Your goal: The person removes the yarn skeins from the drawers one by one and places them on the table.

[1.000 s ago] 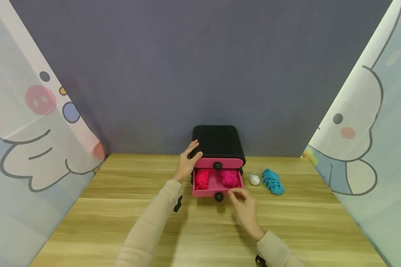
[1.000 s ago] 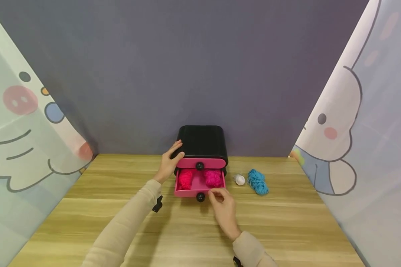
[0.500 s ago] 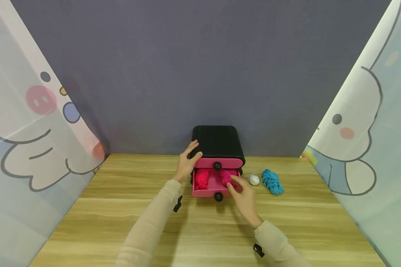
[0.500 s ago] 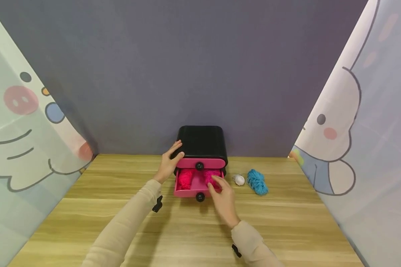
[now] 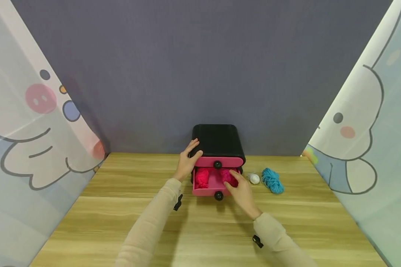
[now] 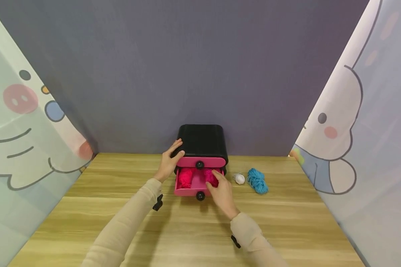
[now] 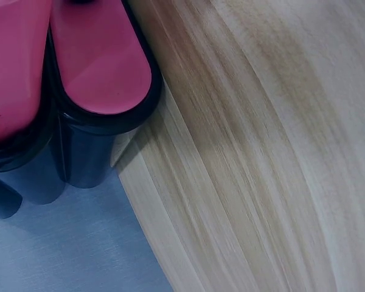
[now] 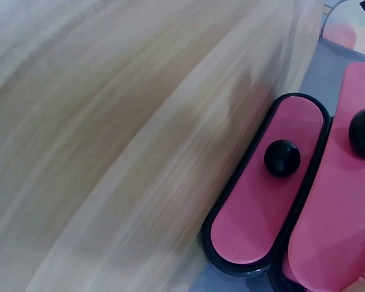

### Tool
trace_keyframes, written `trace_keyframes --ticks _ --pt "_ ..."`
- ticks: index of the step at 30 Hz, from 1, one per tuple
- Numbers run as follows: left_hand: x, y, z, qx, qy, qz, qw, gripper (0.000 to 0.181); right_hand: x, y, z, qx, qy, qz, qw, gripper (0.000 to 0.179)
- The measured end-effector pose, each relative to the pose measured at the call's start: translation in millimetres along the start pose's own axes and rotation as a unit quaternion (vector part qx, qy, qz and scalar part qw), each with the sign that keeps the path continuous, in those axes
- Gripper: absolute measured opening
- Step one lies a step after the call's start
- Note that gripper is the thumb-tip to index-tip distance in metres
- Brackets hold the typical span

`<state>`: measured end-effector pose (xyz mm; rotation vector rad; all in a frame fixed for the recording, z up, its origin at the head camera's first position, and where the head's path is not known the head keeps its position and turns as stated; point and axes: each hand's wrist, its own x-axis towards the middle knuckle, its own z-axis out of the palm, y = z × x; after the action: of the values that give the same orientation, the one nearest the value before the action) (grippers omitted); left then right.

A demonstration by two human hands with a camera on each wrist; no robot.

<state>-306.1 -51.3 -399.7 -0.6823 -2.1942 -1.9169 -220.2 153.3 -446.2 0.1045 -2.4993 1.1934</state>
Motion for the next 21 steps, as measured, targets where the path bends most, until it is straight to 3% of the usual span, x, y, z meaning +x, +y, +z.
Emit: trace_keyframes --ticks 7,15,21 --pt "2.3 -2.0 -0.6 -0.002 0.002 0.007 1.0 0.051 7.6 -3.2 -2.4 -0.014 -0.03 0.015 0.9994 0.057" --pt "11.2 -27.5 -0.5 0.012 0.021 0.002 0.9997 0.051 18.3 -9.2 -2.8 -0.042 -0.075 0.009 0.9963 0.054" --pt "8.0 -18.3 0.5 0.01 0.013 -0.002 0.9999 0.051 19.7 -10.0 -1.6 -0.05 -0.097 0.028 0.9936 0.055"
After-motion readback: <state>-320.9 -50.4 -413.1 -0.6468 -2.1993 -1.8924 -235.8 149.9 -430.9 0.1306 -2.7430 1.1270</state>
